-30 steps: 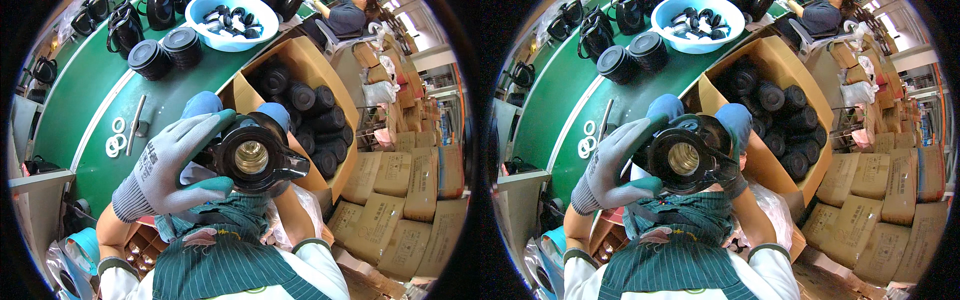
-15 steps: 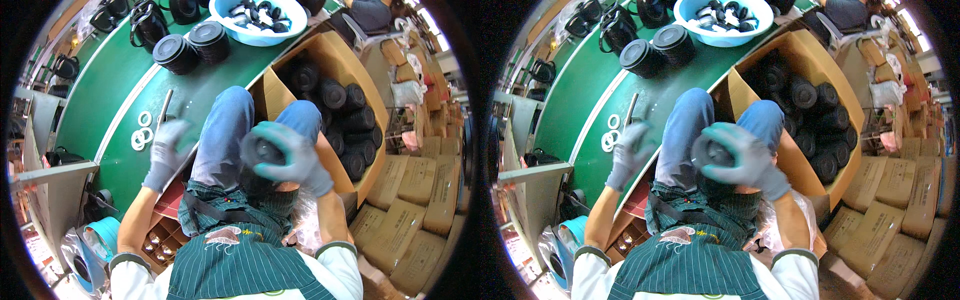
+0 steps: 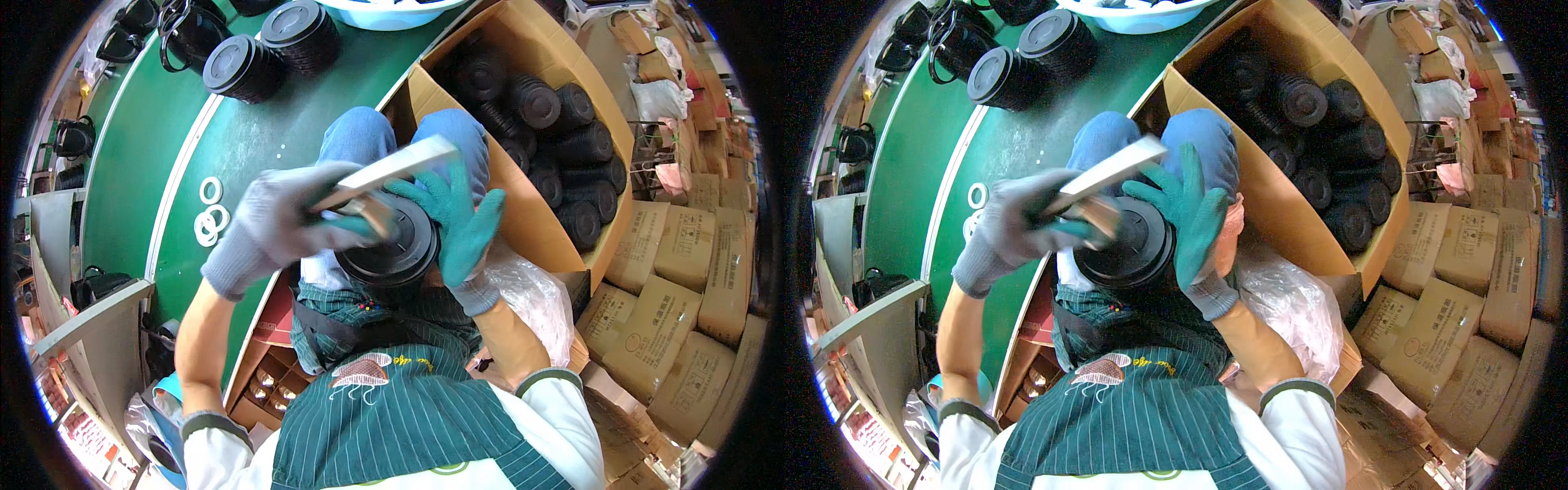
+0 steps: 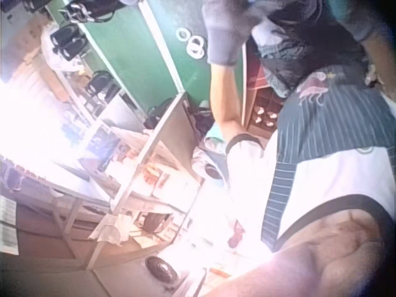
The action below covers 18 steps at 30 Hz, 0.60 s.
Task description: The person assembles black kettles by inserting a metal rod into the base, securing it with a black cap, and placing the finished units on a green workbench. The person repeats this process for multiple kettles.
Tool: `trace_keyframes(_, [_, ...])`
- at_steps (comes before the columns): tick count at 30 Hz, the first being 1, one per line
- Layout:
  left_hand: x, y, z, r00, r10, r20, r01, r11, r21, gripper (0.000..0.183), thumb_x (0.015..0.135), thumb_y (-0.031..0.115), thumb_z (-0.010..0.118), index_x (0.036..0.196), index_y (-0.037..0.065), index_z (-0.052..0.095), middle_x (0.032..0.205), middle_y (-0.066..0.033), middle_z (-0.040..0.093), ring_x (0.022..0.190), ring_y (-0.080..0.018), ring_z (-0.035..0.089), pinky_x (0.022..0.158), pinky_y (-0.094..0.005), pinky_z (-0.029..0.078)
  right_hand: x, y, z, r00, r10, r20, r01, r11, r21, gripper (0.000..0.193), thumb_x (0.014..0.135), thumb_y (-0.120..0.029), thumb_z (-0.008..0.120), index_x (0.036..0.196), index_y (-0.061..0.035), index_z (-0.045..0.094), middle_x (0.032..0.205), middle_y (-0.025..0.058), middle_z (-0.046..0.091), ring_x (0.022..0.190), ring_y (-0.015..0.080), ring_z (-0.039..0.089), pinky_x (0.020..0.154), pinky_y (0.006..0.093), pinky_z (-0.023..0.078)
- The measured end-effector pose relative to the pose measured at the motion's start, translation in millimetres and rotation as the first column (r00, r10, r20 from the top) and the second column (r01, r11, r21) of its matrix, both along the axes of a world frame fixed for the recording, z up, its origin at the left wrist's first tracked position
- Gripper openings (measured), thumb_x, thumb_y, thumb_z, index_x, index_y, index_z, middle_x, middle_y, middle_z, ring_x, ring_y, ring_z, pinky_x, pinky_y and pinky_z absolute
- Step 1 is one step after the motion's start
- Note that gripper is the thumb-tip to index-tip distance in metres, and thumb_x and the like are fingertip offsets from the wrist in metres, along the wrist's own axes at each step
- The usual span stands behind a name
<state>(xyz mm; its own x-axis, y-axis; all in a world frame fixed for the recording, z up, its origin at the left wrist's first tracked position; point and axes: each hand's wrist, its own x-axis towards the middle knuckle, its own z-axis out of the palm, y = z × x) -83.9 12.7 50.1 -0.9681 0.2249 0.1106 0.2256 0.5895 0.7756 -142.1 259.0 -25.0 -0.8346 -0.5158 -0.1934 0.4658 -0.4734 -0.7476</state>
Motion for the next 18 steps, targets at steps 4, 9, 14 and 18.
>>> trace_keyframes(4, [-11, 20, 20, 0.944, -0.065, 0.325, 0.168, 0.939, -0.299, 0.070, 0.080, 0.034, 0.081, 0.141, 0.010, 0.059, 0.112, -0.0174, 0.072, 0.101, -0.0385, 0.071, 0.091, -0.0434, 0.056, -12, 4, 15, 0.979, 0.044, 0.201, -0.020, 0.992, -0.122, 0.083, 0.106, -0.068, 0.030, 0.165, -0.0094, 0.023, 0.146, 0.0312, 0.055, 0.128, 0.0430, 0.062, 0.112, 0.0521, 0.049])
trace_keyframes(9, [15, 41, 33, 0.952, 0.017, 0.306, 0.115, 0.906, -0.407, 0.075, 0.085, 0.030, 0.076, 0.149, 0.003, 0.046, 0.113, -0.0207, 0.065, 0.097, -0.0391, 0.069, 0.089, -0.0442, 0.054, -46, 2, -8, 0.970, 0.240, -0.039, -0.241, 0.921, -0.305, 0.062, 0.111, -0.041, 0.044, 0.151, 0.0059, 0.043, 0.101, 0.0198, 0.074, 0.110, 0.0371, 0.072, 0.108, 0.0538, 0.051])
trace_keyframes(14, [35, 75, 32, 0.949, 0.193, 0.248, -0.048, 0.869, -0.492, 0.075, 0.093, 0.046, 0.067, 0.148, -0.001, 0.047, 0.109, -0.0197, 0.064, 0.097, -0.0357, 0.068, 0.080, -0.0441, 0.056, -59, -16, -22, 0.919, 0.382, -0.093, -0.386, 0.833, -0.396, 0.048, 0.110, -0.025, 0.053, 0.136, 0.0148, 0.055, 0.066, 0.0083, 0.068, 0.077, 0.0314, 0.075, 0.100, 0.0521, 0.056])
trace_keyframes(18, [10, 37, 14, 0.950, 0.055, 0.309, 0.026, 0.968, -0.251, 0.057, 0.102, 0.043, 0.056, 0.138, 0.000, 0.057, 0.101, -0.0178, 0.069, 0.090, -0.0367, 0.071, 0.079, -0.0425, 0.058, -43, 23, -20, 0.867, 0.344, -0.362, -0.366, 0.930, 0.007, 0.046, 0.112, -0.032, 0.040, 0.115, 0.0079, 0.063, 0.059, 0.0081, 0.060, 0.078, 0.0303, 0.070, 0.105, 0.0544, 0.050])
